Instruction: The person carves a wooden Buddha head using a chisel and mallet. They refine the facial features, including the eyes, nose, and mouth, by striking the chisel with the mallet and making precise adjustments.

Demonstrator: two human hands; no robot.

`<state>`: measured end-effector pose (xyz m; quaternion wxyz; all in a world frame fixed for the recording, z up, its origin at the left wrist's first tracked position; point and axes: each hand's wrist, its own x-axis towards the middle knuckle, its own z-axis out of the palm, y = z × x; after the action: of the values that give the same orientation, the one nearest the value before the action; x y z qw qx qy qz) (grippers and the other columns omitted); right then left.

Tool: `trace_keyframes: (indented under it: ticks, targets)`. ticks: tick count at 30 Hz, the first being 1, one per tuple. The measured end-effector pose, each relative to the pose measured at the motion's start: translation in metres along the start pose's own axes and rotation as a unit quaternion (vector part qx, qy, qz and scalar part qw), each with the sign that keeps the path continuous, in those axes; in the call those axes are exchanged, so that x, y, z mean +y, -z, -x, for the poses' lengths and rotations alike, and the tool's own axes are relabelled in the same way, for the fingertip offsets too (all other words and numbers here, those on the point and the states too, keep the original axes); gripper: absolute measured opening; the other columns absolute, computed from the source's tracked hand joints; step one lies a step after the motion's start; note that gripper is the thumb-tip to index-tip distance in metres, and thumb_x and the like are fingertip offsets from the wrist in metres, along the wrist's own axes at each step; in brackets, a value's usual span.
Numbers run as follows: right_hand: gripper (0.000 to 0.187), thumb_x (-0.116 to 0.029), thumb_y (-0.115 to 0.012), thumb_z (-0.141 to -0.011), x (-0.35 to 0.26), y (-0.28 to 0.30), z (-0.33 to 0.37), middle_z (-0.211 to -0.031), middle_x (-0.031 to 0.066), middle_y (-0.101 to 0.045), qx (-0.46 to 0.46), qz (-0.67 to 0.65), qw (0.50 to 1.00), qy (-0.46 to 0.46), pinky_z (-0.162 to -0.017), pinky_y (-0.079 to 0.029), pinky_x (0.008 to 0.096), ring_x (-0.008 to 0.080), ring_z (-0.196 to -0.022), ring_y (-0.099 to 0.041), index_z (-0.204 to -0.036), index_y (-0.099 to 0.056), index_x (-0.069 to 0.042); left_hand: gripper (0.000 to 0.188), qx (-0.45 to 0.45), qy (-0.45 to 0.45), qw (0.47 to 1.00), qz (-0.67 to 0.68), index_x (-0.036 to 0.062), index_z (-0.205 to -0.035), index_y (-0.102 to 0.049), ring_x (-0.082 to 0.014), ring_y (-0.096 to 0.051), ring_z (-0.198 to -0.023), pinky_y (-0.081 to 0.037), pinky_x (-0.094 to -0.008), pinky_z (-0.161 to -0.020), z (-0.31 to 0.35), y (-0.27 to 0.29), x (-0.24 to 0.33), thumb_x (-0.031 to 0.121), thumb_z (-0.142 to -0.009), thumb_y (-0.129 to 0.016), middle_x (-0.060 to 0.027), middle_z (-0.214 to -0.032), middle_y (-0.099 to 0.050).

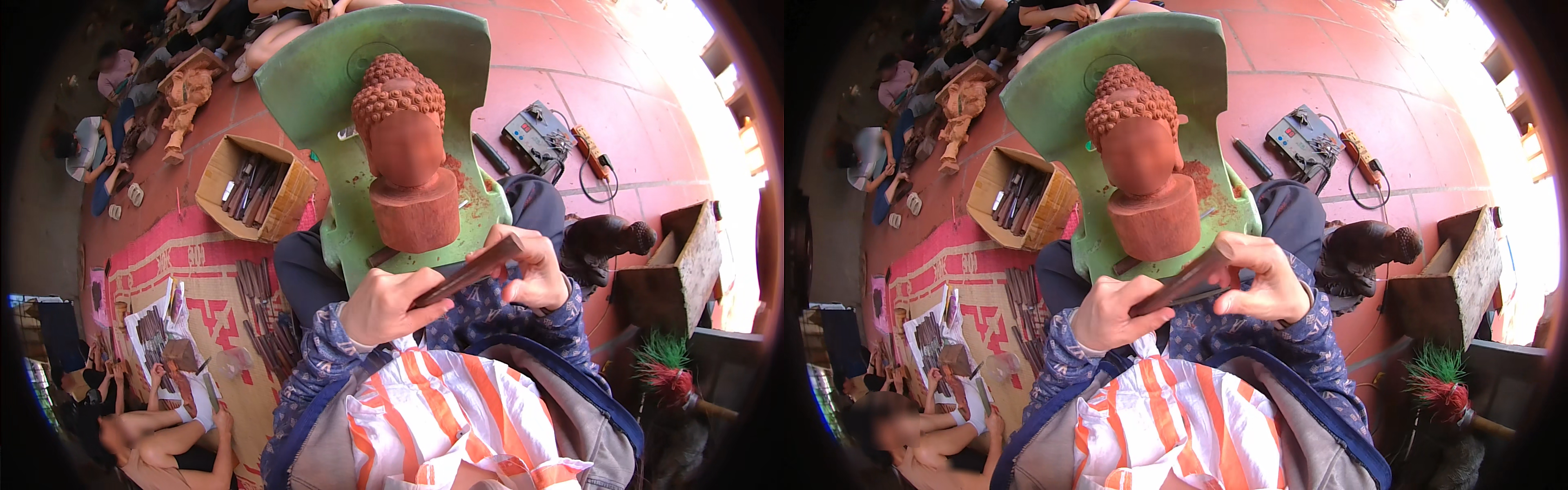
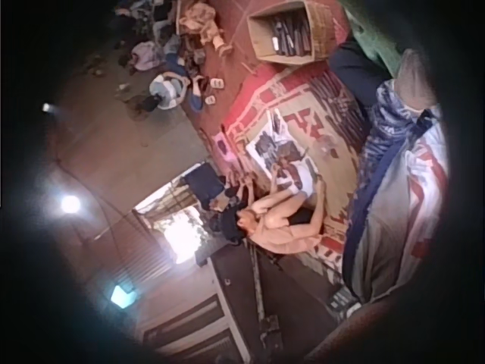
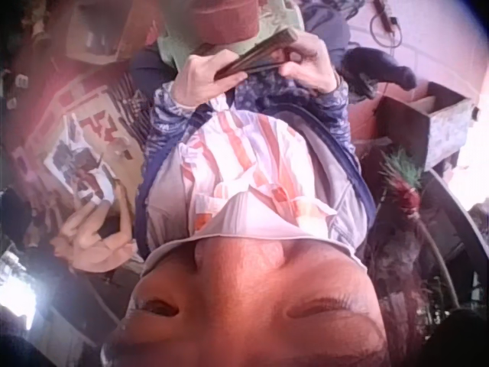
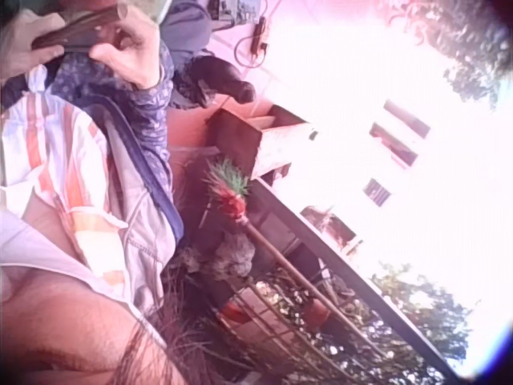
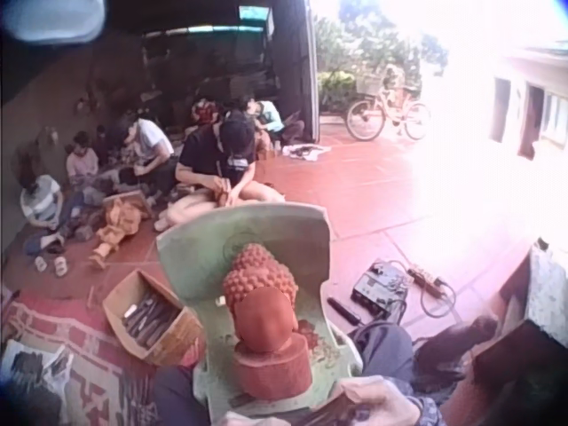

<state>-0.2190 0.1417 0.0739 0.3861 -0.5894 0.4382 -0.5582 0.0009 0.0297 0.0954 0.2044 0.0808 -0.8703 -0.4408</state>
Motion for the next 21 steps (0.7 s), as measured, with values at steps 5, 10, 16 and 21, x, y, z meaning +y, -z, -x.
trace_keyframes:
  ticks: [5,10,16,21]
  targets:
    - [0.039,-0.03,-0.078,-0.076,-0.008,-0.006,-0.004,-0.075,0.0112,-0.062,-0.08,-0.012,0.997,0.01,-0.056,-0.046,0.0284,0.0206,-0.067,-0.061,-0.093,-0.068,0.003,0.021,-0.073,0.002,0.997,0.01,0.0034,-0.085,-0.061,-0.025,-0.057,-0.054,-0.044,-0.0351,-0.049,-0.002,-0.007,0.001,0.021,-0.08,-0.071,-0.0087,-0.068,-0.059]
    - [0.029,-0.014,-0.08,-0.072,-0.011,0.011,-0.005,-0.079,0.0157,-0.065,-0.085,-0.022,0.992,0.088,-0.062,-0.05,0.0299,0.0241,-0.069,-0.065,-0.09,-0.068,0.005,0.016,-0.028,0.06,0.989,0.136,-0.0021,-0.082,-0.066,-0.018,-0.058,-0.056,-0.044,-0.0305,-0.05,0.019,0.012,-0.017,0.013,-0.088,-0.064,-0.0084,-0.07,-0.06]
    - [0.025,-0.008,-0.076,-0.076,-0.011,0.013,-0.009,-0.087,0.0142,-0.064,-0.148,-0.003,0.977,0.153,-0.067,-0.051,0.0304,0.0235,-0.075,-0.065,-0.095,-0.068,0.004,0.019,-0.116,0.161,0.942,0.273,-0.0013,-0.078,-0.056,-0.0123,-0.054,-0.066,-0.043,-0.0247,-0.06,0.025,0.026,-0.023,0.011,-0.092,-0.058,-0.0044,-0.073,-0.055]
    - [0.029,-0.013,-0.072,-0.081,-0.011,0.0,-0.025,-0.099,0.0191,-0.064,-0.212,-0.022,0.966,0.145,-0.076,-0.053,0.0346,0.0294,-0.088,-0.065,-0.102,-0.064,0.005,0.018,-0.09,0.181,0.928,0.313,-0.0011,-0.078,-0.054,-0.0104,-0.053,-0.065,-0.042,-0.0242,-0.06,0.025,0.029,-0.026,0.009,-0.092,-0.059,-0.0032,-0.073,-0.054]
